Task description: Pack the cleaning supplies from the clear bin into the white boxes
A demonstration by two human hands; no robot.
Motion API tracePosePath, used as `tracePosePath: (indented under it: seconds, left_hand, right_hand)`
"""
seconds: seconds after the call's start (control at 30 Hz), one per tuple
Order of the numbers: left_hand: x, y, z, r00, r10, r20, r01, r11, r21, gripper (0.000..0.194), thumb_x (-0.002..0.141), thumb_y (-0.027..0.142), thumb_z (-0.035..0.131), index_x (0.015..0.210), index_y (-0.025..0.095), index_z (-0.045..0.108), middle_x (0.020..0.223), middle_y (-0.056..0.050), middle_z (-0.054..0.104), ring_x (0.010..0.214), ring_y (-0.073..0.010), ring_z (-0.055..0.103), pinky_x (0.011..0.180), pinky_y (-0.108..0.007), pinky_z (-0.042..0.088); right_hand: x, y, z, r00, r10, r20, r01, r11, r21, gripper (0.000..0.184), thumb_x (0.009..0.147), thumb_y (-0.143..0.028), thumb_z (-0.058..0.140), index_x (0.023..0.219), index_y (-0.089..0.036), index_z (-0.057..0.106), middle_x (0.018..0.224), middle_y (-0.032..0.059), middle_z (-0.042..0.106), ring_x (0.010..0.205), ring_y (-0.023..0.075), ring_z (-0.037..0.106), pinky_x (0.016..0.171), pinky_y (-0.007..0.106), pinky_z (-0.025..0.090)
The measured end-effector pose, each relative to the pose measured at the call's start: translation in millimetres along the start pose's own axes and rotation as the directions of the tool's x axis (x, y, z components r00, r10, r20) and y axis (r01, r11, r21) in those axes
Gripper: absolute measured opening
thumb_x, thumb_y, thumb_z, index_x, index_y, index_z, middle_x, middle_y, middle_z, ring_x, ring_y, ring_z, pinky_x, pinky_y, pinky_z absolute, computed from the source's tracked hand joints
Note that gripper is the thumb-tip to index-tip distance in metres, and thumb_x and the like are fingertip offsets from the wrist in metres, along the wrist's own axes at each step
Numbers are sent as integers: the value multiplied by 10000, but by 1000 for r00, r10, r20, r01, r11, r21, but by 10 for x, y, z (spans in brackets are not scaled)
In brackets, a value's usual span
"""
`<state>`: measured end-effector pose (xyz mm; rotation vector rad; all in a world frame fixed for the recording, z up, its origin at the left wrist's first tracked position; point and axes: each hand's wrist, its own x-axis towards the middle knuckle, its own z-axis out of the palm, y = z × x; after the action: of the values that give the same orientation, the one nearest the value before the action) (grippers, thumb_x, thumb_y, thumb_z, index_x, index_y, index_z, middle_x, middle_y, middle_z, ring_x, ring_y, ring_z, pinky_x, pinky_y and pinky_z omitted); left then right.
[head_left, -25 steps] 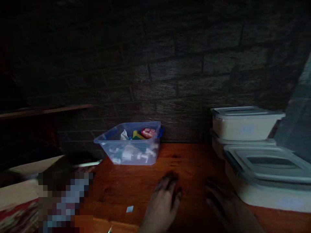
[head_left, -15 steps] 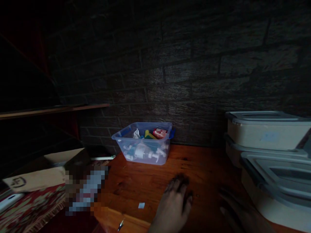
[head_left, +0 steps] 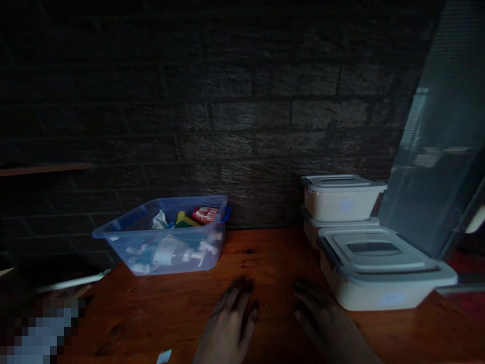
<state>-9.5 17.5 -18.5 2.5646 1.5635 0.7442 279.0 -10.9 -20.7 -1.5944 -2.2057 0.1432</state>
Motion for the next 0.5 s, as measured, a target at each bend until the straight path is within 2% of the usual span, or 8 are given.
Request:
tracePosePath:
  seconds: [0.13,0.27,0.4,0.5]
  left_hand:
    - [4,72,-47,1000,7,-9,-7,1000,-26,475,1051,336,452,1521,298,508,1586,-59,514,1458,-264,491,1209,-489,436]
    - [-16,236,-245,999,9,-49,-13,997,-79,412,1011,280,512,1409,290,619,1433,-85,648,1341,-280,601,1156,-483,485]
    - [34,229,-605,993,-40,-114,31,996,-85,290,1004,268,521,1238,278,692,1169,-70,732,1121,-260,685,1037,-446,550]
    - [147,81,-974,972,-28,-233,27,1000,-9,251,1013,269,514,1210,250,670,1118,-69,709,1059,-245,670,982,-410,552]
  right_hand:
    - [-31,-11,-46,1000,8,-27,-7,999,38,476,1056,-407,487,1478,-216,598,1552,87,516,1432,290,496,1205,467,431]
    - [-56,118,44,999,-42,-33,42,999,2,498,1056,-445,472,1478,-212,597,1554,92,510,1423,303,508,1185,490,457]
    - [-30,338,199,988,-141,-60,137,989,-60,528,1045,-486,464,1458,-195,614,1524,104,535,1362,318,570,1115,503,528]
    - [-4,507,301,969,-233,-81,227,970,-86,528,1034,-490,450,1420,-189,648,1499,104,559,1319,314,609,1058,470,577]
